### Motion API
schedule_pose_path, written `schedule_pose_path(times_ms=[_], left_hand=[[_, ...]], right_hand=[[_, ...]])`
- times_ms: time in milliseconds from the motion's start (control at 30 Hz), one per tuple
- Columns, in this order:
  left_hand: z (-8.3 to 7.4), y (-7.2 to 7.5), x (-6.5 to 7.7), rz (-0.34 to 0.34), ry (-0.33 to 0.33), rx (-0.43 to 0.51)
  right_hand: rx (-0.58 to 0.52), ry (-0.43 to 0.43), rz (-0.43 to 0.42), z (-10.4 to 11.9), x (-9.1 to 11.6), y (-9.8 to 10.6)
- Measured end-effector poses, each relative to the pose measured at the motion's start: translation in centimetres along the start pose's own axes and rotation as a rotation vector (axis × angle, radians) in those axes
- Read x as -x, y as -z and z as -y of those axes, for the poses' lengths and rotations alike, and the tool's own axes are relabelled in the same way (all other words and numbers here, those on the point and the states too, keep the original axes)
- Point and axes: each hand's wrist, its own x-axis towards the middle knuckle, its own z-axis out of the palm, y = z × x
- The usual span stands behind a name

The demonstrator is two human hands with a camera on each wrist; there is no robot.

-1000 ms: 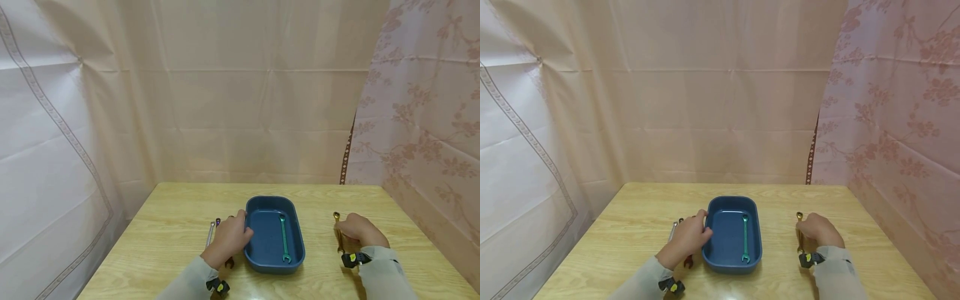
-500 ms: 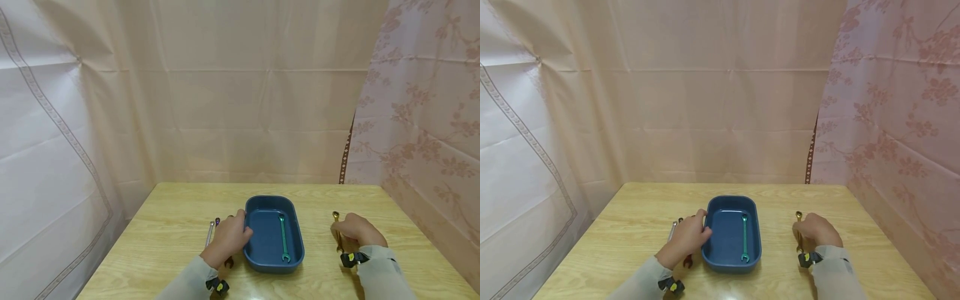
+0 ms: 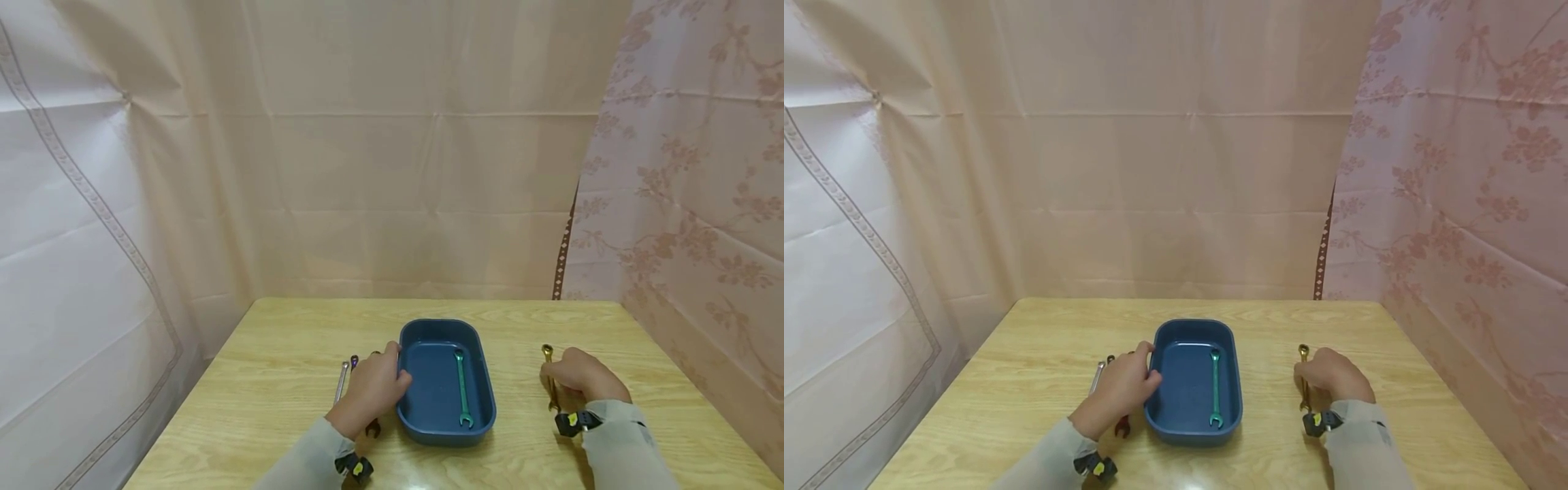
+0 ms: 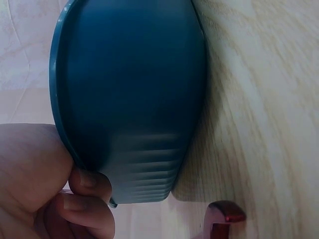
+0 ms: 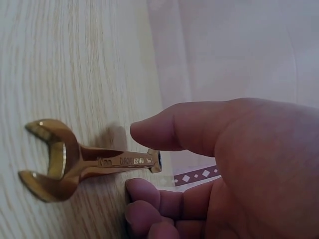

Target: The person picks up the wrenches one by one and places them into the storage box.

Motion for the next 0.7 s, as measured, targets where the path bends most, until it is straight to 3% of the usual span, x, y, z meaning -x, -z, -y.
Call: schedule_pose_path(times_ms=[333,700], left_hand=[[0.1,-0.1,-0.1,-0.005,-0.006,-0.01],[0.2,-0.2,0.1,-0.003,-0.023,0.001]], right_hand=[[-0.044,0.021,0.002,-0.1,0.1,-0.2],[-0.082,-0.013,0.045,0.5,1.0,-0.1]])
